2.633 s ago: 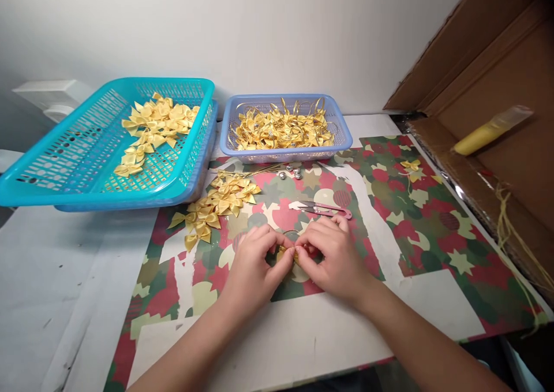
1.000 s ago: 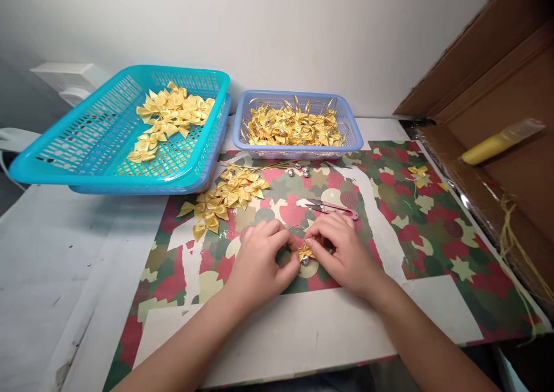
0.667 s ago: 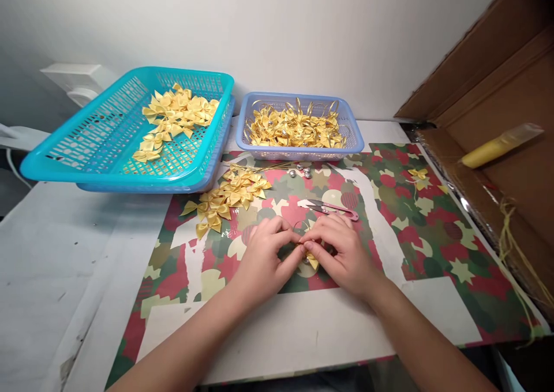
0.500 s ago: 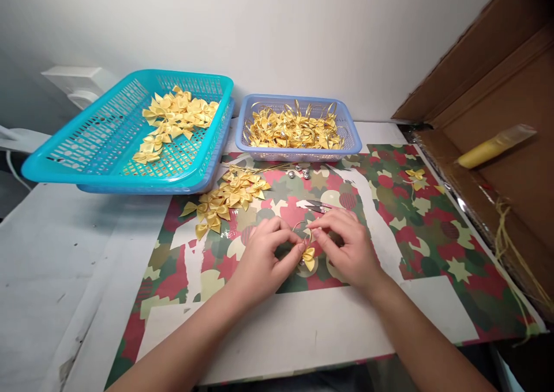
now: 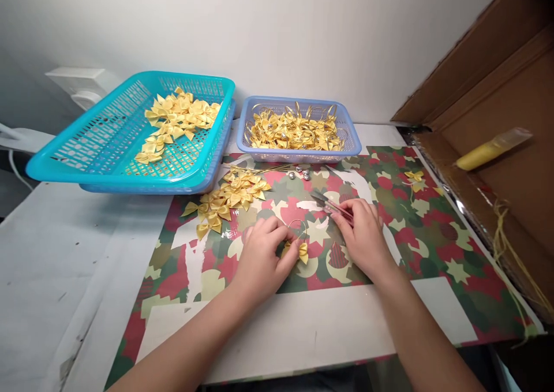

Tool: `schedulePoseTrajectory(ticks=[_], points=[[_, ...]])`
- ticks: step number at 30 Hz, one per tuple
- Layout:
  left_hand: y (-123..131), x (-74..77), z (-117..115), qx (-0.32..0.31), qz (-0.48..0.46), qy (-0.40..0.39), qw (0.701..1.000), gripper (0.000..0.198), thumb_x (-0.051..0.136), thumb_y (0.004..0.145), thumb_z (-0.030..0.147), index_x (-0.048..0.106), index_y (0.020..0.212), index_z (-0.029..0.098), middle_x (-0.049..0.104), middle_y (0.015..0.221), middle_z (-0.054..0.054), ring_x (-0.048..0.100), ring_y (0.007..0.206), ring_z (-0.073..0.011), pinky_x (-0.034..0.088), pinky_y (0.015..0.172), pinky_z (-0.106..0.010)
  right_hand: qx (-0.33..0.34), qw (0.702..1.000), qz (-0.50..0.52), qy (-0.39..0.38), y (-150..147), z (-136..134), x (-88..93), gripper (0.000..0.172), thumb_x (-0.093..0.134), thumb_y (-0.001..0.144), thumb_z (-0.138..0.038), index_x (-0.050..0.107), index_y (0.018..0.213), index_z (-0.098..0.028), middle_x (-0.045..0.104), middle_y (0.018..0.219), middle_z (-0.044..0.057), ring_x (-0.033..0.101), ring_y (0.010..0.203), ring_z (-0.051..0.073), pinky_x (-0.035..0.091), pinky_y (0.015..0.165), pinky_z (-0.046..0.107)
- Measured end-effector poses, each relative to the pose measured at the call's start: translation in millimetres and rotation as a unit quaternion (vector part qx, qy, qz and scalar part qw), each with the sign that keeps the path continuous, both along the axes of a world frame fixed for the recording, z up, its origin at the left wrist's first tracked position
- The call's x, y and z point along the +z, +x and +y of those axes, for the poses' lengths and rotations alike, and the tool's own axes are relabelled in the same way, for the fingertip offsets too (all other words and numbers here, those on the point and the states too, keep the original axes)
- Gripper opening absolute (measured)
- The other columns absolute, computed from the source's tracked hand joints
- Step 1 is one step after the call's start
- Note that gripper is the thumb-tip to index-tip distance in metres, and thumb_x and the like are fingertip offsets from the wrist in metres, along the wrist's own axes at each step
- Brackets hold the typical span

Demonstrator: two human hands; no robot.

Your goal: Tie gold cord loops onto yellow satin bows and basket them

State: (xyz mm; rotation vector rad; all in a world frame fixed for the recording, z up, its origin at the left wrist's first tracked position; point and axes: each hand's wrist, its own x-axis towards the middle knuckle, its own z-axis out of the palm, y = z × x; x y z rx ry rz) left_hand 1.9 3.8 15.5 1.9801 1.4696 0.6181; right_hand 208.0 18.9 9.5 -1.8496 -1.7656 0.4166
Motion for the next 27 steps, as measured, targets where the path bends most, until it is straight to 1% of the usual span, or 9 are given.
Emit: schedulePoseTrajectory(ticks=[2,4,6,7,8,10,15,23,27], points=[[0,-0.6,0,0.015,-0.001,0.006,1.000,0.018,0.050,0.089,0.026,0.057,0.073,0.020,0.056,0.080,-0.003,0.049,0.079,-0.0195,0.037,0.071,-0.035,0.035,0.992,0.116,-0.038,-3,-4,8.5,0.021,0.043,0.095,-0.042,0.050,0.097,-0.022,0.059,0.086,0.004,0.054,0.077,0.020,0.042,0.068,0.034],[0,-0.8,0,0.033,0.004,0.012,0.999,0.019,0.049,0.089,0.026,0.057,0.072,0.020,0.056,0.079,-0.003,0.049,0.079,-0.0201,0.037,0.070,-0.035,0.110,0.963,0.215,-0.117,-7,-10,17.3,0.024,0.037,0.097,-0.045,0.047,0.101,-0.024,0.053,0.074,-0.001,0.048,0.059,0.014,0.039,0.054,0.027],[0,-0.8,1,0.052,0.012,0.018,0.998,0.020,0.049,0.089,0.025,0.057,0.072,0.020,0.056,0.078,-0.003,0.049,0.079,-0.0207,0.037,0.068,-0.034,0.183,0.929,0.258,-0.193,-11,-15,23.7,0.024,0.036,0.098,-0.045,0.047,0.097,-0.023,0.049,0.069,-0.003,0.041,0.051,0.011,0.037,0.048,0.024],[0,-0.7,1,0.060,0.014,0.020,0.998,0.019,0.049,0.088,0.025,0.058,0.072,0.020,0.056,0.079,-0.004,0.050,0.079,-0.0209,0.037,0.068,-0.034,0.206,0.919,0.259,-0.215,-12,-17,25.6,0.024,0.037,0.098,-0.044,0.047,0.094,-0.023,0.049,0.069,-0.003,0.041,0.051,0.011,0.037,0.047,0.023],[0,-0.6,1,0.066,0.013,0.020,0.998,0.018,0.049,0.088,0.024,0.059,0.073,0.020,0.057,0.079,-0.004,0.050,0.080,-0.0210,0.037,0.068,-0.034,0.218,0.915,0.253,-0.227,-13,-18,26.5,0.023,0.038,0.098,-0.043,0.047,0.090,-0.023,0.049,0.069,-0.003,0.042,0.052,0.010,0.037,0.048,0.023],[-1,-0.2,1,0.076,0.007,0.020,0.997,0.016,0.050,0.087,0.023,0.060,0.075,0.021,0.058,0.080,-0.003,0.050,0.080,-0.0210,0.038,0.069,-0.035,0.214,0.924,0.226,-0.224,-14,-18,26.4,0.022,0.040,0.097,-0.040,0.046,0.085,-0.022,0.050,0.067,-0.003,0.044,0.053,0.011,0.039,0.049,0.023],[0,1.1,1,0.086,-0.026,0.025,0.996,0.018,0.050,0.089,0.025,0.061,0.075,0.021,0.058,0.077,-0.003,0.050,0.077,-0.0197,0.038,0.070,-0.035,0.175,0.958,0.144,-0.179,-13,-16,23.5,0.024,0.048,0.092,-0.039,0.045,0.075,-0.022,0.045,0.055,-0.005,0.046,0.048,0.012,0.038,0.047,0.023],[1,1.4,-1,0.089,-0.052,0.032,0.994,0.020,0.051,0.090,0.025,0.062,0.073,0.021,0.058,0.075,-0.002,0.049,0.074,-0.0188,0.039,0.069,-0.034,0.149,0.967,0.139,-0.152,-15,-15,22.4,0.023,0.048,0.091,-0.039,0.046,0.075,-0.022,0.044,0.054,-0.005,0.044,0.045,0.012,0.036,0.045,0.023],[1,1.3,-2,0.082,-0.052,0.032,0.995,0.018,0.052,0.089,0.024,0.063,0.075,0.022,0.058,0.076,-0.002,0.049,0.074,-0.0188,0.039,0.069,-0.035,0.148,0.968,0.136,-0.147,-17,-16,21.2,0.023,0.048,0.091,-0.038,0.045,0.075,-0.022,0.047,0.053,-0.005,0.046,0.045,0.012,0.035,0.045,0.023]])
